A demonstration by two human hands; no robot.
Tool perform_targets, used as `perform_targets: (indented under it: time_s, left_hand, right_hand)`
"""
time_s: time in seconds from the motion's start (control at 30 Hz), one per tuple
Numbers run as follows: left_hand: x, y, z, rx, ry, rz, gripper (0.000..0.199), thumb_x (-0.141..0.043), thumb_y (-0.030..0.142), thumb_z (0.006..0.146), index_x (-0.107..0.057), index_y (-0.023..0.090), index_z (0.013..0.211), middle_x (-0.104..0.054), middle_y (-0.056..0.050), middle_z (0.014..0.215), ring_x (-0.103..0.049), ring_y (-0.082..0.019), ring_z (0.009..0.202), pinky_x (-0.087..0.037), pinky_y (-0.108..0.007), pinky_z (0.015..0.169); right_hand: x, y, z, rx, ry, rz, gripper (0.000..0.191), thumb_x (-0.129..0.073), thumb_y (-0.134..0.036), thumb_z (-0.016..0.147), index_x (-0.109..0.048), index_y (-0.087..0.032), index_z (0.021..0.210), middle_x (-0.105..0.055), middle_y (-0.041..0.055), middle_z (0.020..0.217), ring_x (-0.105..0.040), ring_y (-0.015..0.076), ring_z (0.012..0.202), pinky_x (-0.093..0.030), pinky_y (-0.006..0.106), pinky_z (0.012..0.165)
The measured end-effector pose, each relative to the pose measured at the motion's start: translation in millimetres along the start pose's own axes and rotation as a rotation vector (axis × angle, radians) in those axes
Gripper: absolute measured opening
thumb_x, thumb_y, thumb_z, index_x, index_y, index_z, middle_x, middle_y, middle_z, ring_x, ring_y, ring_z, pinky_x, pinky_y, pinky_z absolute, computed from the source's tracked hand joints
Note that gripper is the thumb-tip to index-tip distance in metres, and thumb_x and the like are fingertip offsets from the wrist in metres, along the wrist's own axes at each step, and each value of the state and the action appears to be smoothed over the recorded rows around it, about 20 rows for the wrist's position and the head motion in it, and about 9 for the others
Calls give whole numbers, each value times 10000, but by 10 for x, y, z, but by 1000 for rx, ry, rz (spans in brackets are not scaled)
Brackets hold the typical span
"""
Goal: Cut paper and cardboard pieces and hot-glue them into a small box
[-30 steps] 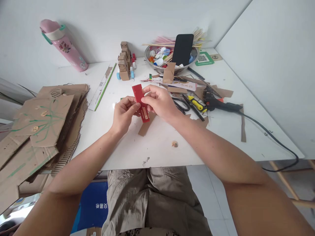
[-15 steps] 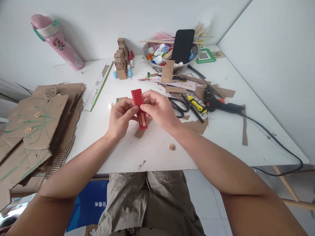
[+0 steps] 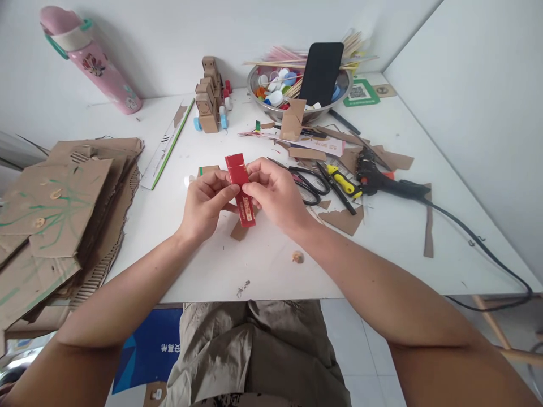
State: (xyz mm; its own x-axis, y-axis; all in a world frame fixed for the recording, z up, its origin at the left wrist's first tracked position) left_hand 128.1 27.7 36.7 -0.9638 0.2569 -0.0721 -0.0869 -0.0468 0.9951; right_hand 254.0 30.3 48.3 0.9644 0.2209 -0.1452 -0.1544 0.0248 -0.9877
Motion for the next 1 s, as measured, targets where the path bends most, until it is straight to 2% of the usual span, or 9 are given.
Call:
perform_targets:
  time_s: [0.13, 0.37, 0.63, 0.8, 1.0]
  left_hand:
    - [-8, 6, 0, 6, -17, -7, 164, -765, 323, 894, -629, 233, 894, -786, -22, 843, -830, -201, 772, -719, -308, 612]
    - [15, -36, 10, 26, 6, 8, 144, -759, 309, 882, -634, 238, 875, -783, -2, 826, -806, -178, 734, -697, -282, 583]
    - [15, -31, 7, 21, 27, 11, 138, -743, 277, 886, -616, 240, 845, -745, 18, 734, -784, -166, 675, -672, -266, 555]
    - [3, -32, -18, 13, 28, 15, 163, -746, 330, 938, -610, 248, 901, -750, 19, 752, -802, -179, 699, -677, -287, 577]
    - [43, 6, -29, -27, 60, 13, 159, -757, 300, 910, -608, 245, 902, -753, 27, 751, -784, -171, 669, -655, -275, 561]
  right_hand:
    - [-11, -3, -12, 12, -10, 7, 188, -737, -156, 785, -574, -246, 798, -586, -65, 667, -479, 85, 527, -404, 241, 515]
    - [-26, 15, -12, 7, 4, 16, 182, -753, -216, 756, -580, -258, 794, -602, -71, 671, -472, 83, 513, -416, 246, 499]
    - [-21, -13, -6, 19, -5, -24, 162, -758, -192, 794, -609, -251, 818, -585, -73, 665, -478, 85, 515, -425, 249, 503]
    - [-2, 12, -2, 23, -5, -28, 187, -759, -164, 842, -591, -248, 842, -570, -74, 685, -478, 84, 517, -420, 246, 502]
    - [-26, 22, -16, 19, -17, -17, 200, -749, -136, 852, -582, -247, 839, -578, -67, 684, -497, 90, 539, -441, 253, 534]
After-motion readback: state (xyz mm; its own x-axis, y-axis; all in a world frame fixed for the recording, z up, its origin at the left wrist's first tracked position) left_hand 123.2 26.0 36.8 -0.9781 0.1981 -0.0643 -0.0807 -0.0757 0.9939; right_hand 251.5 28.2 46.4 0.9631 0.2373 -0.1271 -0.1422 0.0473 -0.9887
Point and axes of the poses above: each hand's wrist, its own z-axis towards the middle knuckle, its own x-axis out of the back of the hand, y = z × x, the point moved 9 cm from there along z, towards the middle knuckle
